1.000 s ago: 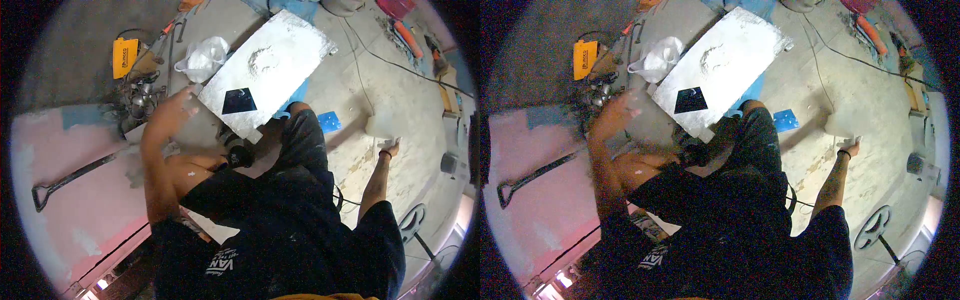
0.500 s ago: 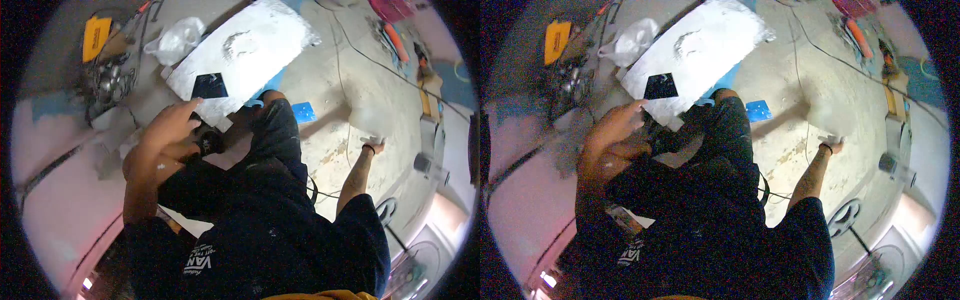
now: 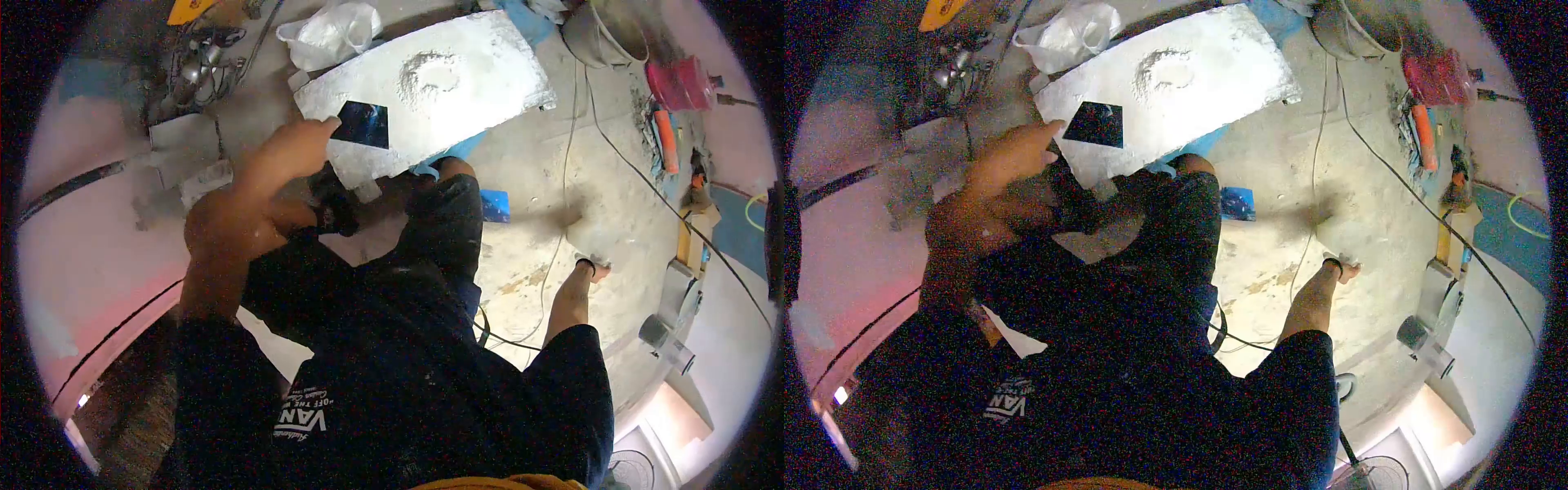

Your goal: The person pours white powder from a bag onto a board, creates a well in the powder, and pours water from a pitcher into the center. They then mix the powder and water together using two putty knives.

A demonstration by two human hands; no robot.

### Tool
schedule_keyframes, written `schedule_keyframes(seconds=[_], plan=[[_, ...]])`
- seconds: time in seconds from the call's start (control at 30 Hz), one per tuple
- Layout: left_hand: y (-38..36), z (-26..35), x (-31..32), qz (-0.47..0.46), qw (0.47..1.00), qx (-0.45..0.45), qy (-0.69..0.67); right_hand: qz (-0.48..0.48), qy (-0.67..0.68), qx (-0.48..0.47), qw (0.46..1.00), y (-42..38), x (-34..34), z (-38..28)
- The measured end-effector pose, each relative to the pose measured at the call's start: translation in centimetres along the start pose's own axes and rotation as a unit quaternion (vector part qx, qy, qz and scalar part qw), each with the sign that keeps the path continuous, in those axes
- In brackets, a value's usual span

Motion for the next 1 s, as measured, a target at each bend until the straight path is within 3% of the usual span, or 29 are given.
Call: schedule_keyframes(seconds=[0.13, 0.33, 0.63, 0.7, 0.83, 0.9, 1.0], plan=[[0.2, 1.5, 0.2, 0.018, 0.999, 0.026, 0.038, -0.012, 0.074, 0.095, 0.993, -2.0, 0.0, 0.0], [0.7, 2.8, 1.5, 0.018, 0.996, 0.062, 0.058, -0.102, 0.115, 0.115, 0.981, -1.9, -0.1, 1.0], [1.2, 2.3, 1.3, 0.021, 0.994, 0.091, 0.061, -0.087, 0.092, 0.05, 0.991, -4.9, 0.1, 0.0], [1.0, 2.2, 0.7, -0.053, 0.997, 0.049, 0.04, -0.086, 0.087, 0.072, 0.99, -4.0, 0.0, 0.7], [0.9, 2.5, 0.8, -0.055, 0.996, 0.049, 0.05, -0.082, 0.077, 0.079, 0.99, -3.5, 0.1, 1.1], [0.7, 3.0, 0.6, 0.02, 0.995, 0.079, 0.054, -0.085, 0.071, 0.092, 0.99, -4.3, 0.1, 0.5], [0.7, 3.4, 0.1, 0.021, 0.996, 0.078, 0.049, -0.08, 0.066, 0.112, 0.988, -5.4, 0.2, -0.2]])
Point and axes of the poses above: each hand's wrist, its own y-axis towards the middle knuckle, its own x-axis out of the palm, z = x × y, the point moved 3 cm from there along y, towards the middle knuckle, and after that the axes turned 11 degrees about y, right-handed, at the moved point
